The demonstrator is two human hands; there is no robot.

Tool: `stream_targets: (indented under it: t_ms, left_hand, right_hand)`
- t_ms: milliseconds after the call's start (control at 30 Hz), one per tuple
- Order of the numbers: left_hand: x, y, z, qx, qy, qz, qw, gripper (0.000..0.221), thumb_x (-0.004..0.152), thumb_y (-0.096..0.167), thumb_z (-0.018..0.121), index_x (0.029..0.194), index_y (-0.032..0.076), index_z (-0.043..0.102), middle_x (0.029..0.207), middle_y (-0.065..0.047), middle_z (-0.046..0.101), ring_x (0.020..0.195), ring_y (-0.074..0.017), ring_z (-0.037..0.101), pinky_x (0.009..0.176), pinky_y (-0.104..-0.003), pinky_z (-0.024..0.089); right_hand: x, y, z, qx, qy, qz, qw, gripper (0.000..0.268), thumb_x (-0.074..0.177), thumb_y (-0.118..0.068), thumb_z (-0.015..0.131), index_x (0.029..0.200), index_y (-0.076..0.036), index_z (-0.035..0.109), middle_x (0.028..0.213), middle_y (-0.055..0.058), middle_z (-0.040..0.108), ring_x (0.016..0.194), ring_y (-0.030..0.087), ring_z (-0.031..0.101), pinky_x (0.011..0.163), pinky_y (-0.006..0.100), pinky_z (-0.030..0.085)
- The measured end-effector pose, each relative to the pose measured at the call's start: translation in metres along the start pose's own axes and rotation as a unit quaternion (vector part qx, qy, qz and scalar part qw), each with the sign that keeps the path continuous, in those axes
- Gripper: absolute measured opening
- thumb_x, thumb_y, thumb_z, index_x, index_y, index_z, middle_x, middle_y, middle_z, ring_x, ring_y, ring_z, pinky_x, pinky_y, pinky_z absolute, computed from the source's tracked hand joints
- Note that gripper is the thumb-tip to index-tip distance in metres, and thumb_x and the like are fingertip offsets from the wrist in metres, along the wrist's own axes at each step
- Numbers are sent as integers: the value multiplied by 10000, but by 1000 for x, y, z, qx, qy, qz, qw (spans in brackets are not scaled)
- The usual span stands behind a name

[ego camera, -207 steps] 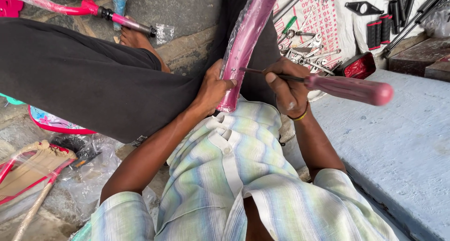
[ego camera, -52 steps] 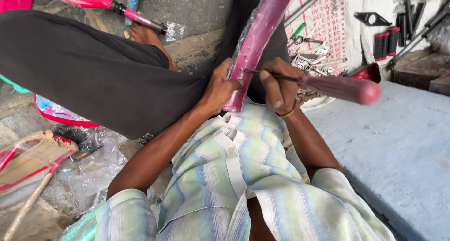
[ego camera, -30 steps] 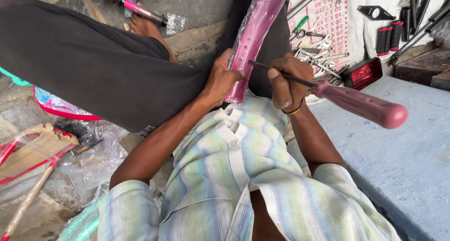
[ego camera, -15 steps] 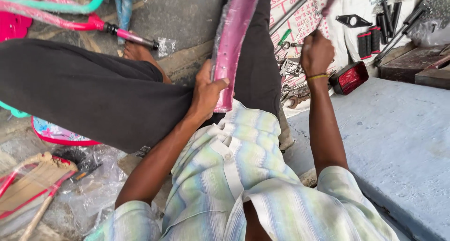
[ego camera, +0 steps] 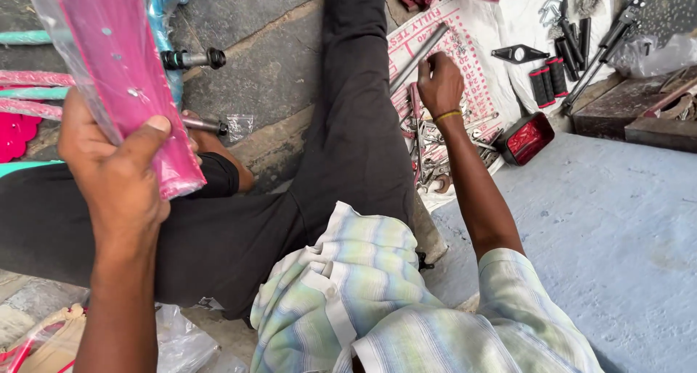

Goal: Securing protective plastic wrapping or adding hardware to bicycle frame parts using zip ties and a screwdriver.

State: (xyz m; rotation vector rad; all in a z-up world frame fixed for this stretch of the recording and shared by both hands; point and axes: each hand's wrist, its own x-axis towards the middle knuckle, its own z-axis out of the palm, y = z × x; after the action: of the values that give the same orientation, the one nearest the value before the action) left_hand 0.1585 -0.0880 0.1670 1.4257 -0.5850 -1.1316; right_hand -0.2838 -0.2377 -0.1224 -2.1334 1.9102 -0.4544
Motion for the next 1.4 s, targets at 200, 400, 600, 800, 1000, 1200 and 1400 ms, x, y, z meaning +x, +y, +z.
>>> stream_targets:
  t_ms: [200,400,600,800,1000,1200,1400]
  left_hand:
    - [56,-34,-8,-19,19,52,998,427,865,-167,581,1239,32,527,1089,-56,623,934,-121,631,909,-273,544]
    - [79,-45,-6,32,46,31,998,380,882,-170,596,1198,28,526,1143,-45,623,1021,-103,622,946,-263,520]
    - [77,-59,-7,33,71,-84,993,298,856,-159,600,1071,33,523,990,-34,597,839,-85,566,755,-253,473]
    - [89,-51,3,-12,93,-157,983,318,820,-164,560,1062,39,527,964,-43,626,765,-77,569,679,-258,484]
    - [91,-44,2,-10,82,-110,990,356,842,-166,575,1133,34,528,1051,-53,621,867,-78,589,795,-253,510]
    - [90,-41,5,-39,73,-128,988,407,804,-168,571,1157,35,557,1061,-34,611,894,-69,589,807,-244,503]
    - [83,-40,-5,-54,90,-131,986,344,829,-158,559,1117,31,541,1009,-40,601,821,-89,549,744,-271,472]
  right_hand:
    - [117,-185,15,263,-67,-110,956,268,989,-281,667,972,-16,701,829,135,740,723,261,720,691,385,559]
    - [144,-130,261,-221,-118,-241,938,217,906,-134,617,1080,-7,644,900,174,723,771,287,739,627,381,577]
    - [157,-64,258,-311,-171,-126,926,610,878,-137,605,1399,165,512,826,172,742,732,266,742,642,353,584]
    - [147,-89,222,-226,-185,-49,955,349,892,-358,632,979,-31,719,970,205,734,882,322,726,779,407,564]
    - [131,-89,217,-308,-351,-159,870,293,1002,-180,550,1197,7,664,1101,212,730,964,308,735,791,407,574]
    - [69,-125,204,-335,-455,-245,788,288,976,-167,543,1213,-72,674,1150,156,716,1029,288,715,840,398,559]
    - [31,-115,219,-303,-454,-262,796,251,964,-151,574,1171,-61,685,1136,180,710,1031,331,700,857,443,554]
